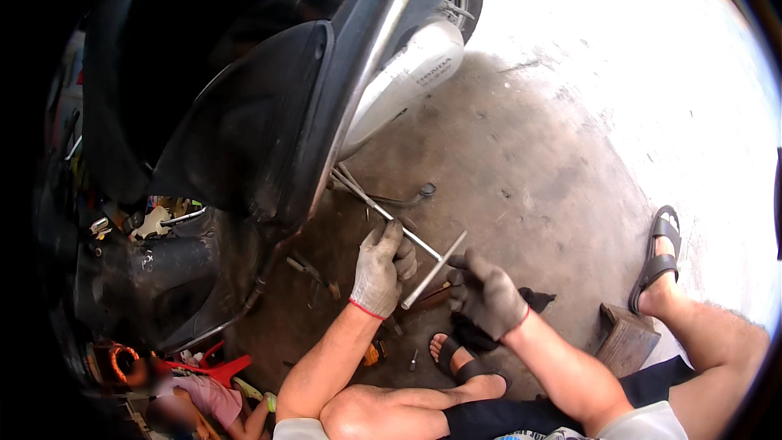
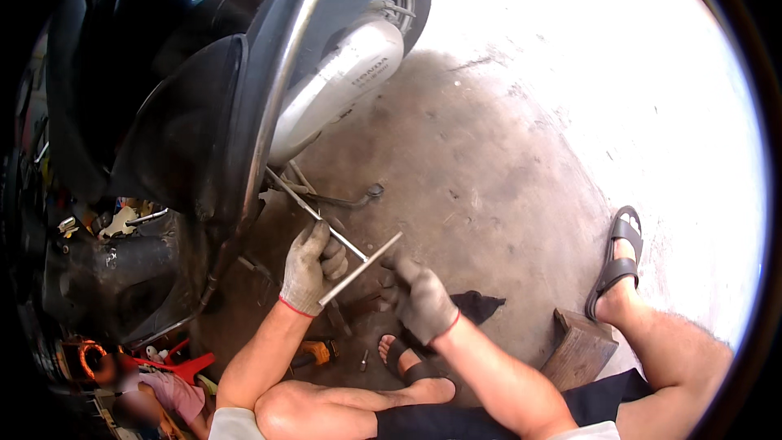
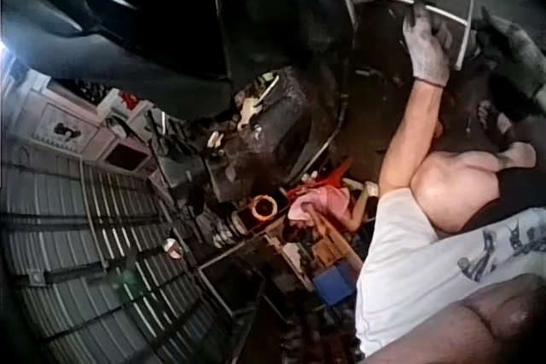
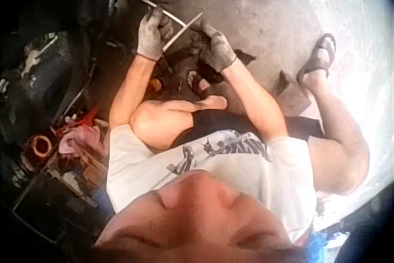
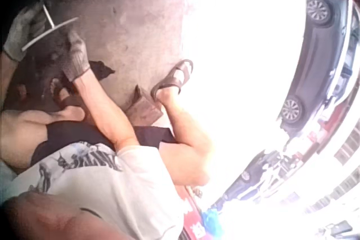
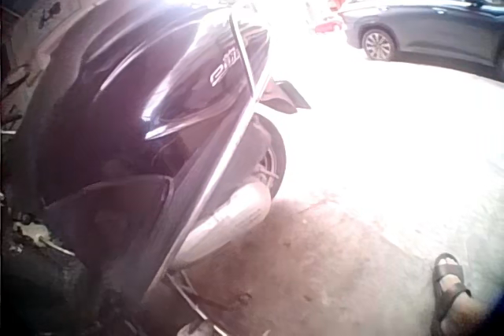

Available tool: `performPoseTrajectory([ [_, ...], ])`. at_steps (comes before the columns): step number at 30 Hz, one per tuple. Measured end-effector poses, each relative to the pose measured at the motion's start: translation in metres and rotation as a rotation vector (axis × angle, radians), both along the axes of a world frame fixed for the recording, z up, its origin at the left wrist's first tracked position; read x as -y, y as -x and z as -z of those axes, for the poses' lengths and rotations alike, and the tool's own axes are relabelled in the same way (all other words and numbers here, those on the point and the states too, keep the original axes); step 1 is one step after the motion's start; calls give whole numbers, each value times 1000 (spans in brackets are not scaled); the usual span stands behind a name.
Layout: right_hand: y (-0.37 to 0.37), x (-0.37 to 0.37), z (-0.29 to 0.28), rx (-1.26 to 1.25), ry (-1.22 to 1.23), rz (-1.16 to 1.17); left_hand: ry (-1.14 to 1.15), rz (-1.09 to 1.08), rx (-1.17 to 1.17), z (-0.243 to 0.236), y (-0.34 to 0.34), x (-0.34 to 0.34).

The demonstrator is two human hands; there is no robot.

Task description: The person unscrews bolts from a scooter exhaust using a cordless impact wrench and a socket wrench, removes the bolts and exhaust cover by hand, and picks up a hammer.

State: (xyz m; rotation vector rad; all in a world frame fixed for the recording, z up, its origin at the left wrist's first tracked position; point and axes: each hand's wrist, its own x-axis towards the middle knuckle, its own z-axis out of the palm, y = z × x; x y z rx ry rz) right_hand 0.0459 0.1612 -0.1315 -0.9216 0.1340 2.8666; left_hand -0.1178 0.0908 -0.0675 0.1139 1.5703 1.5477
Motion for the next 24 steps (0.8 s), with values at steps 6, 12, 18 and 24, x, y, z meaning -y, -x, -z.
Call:
performPoseTrajectory([
  [6, 22, -19, -46, 284, -1380, 126, 137, 270, -38, 12, -8, 5],
  [12, -6, 22, -34, 54, -1961, -7, 59, 192, -72, 1, -15, -18],
  [18, 3, 24, 10, 96, -989, -139, -39, 304, 132, -1, -4, -7],
  [24, 12, -8, -17, 331, -1690, 208, 113, 179, 7, -1, -9, -4],
])
